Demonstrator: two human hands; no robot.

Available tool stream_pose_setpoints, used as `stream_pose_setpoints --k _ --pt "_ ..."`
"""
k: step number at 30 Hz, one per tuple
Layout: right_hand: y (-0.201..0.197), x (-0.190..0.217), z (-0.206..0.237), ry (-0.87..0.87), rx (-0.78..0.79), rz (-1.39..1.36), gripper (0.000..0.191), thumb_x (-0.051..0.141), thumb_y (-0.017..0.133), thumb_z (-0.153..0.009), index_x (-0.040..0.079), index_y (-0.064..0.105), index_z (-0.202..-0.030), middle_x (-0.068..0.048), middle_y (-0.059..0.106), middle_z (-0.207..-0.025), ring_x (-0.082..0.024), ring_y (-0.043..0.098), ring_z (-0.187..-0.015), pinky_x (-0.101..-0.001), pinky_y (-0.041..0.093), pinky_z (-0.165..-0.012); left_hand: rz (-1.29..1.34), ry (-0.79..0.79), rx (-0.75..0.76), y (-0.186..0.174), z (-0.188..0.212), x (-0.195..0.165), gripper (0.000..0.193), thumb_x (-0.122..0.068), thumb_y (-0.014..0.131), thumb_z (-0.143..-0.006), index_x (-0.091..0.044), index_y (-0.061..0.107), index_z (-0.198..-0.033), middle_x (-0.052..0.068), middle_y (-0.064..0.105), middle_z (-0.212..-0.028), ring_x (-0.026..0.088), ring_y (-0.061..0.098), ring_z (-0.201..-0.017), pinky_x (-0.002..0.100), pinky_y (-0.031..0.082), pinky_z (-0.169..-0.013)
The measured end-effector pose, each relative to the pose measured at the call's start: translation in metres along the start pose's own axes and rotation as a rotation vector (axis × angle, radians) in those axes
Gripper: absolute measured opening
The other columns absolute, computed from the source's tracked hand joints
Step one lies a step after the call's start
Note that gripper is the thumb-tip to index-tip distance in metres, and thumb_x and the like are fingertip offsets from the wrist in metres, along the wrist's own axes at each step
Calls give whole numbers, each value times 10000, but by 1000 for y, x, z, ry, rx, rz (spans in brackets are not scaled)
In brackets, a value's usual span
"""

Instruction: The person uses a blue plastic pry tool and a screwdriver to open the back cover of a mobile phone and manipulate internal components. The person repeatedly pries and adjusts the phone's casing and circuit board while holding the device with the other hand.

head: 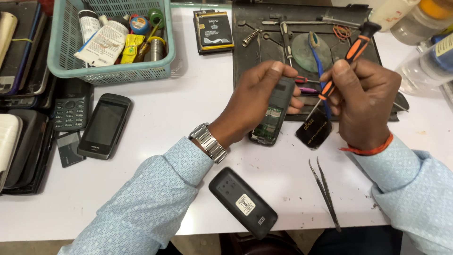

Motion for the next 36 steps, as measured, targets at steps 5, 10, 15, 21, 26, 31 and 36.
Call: stream_pose_setpoints --k 5,10,15,21,26,31,36 --pt "-2 -3 -1 -45 -19 9 426 261 656 -1155 -48 658 -861 -39 545 -590 -60 438 -441 -215 315 -413 -113 18 72 6 4 -1 303 -156 366 -1103 16 571 -1245 107 708 -984 185 768 -876 296 656 -788" --pt "-4 -5 4 -74 48 27 403 251 664 -1132 -37 653 -850 -28 546 -585 -53 457 -443 -202 339 -415 -342 108 60 13 11 -4 242 -121 426 -1089 -18 592 -1232 61 716 -935 147 768 -850 281 626 -743" --pt "-8 -4 9 -129 150 17 374 251 679 -1088 -35 676 -847 -19 578 -605 -39 488 -476 -197 353 -440 -622 285 -14 19 21 -12 194 -130 496 -1072 -33 615 -1189 88 727 -856 215 730 -773 364 559 -706" --pt "-7 -10 10 -210 193 93 352 236 700 -1076 -34 687 -851 -11 577 -606 -33 477 -503 -194 334 -455 -821 399 10 18 25 -18 148 -148 540 -1041 -58 629 -1117 136 732 -888 307 719 -800 442 538 -712" --pt "-7 -11 10 -212 222 73 310 243 704 -1060 -34 706 -920 -12 584 -608 -29 484 -498 -190 338 -449 -821 360 -11 18 23 -19 143 -165 549 -1021 -73 647 -1070 86 728 -772 281 726 -724 432 535 -666" --pt "-5 0 11 -240 366 41 271 226 718 -1016 -41 709 -971 -37 661 -726 -46 583 -566 -198 435 -476 -873 336 -64 17 24 -19 158 -180 572 -1026 -73 678 -1075 100 695 -730 265 694 -656 415 513 -622" --pt "1 11 15 -214 572 8 152 134 757 -916 3 724 -847 -65 709 -712 -67 623 -548 -215 444 -480 -712 321 -131 12 20 -17 176 -183 561 -1053 -78 688 -1115 41 705 -715 138 726 -656 309 539 -587"
Point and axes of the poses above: each hand's wrist, its own z-axis away from the middle knuckle, its own y-axis out of the palm, x = y × z, the point moved 1 cm from there along -z, towards the middle knuckle
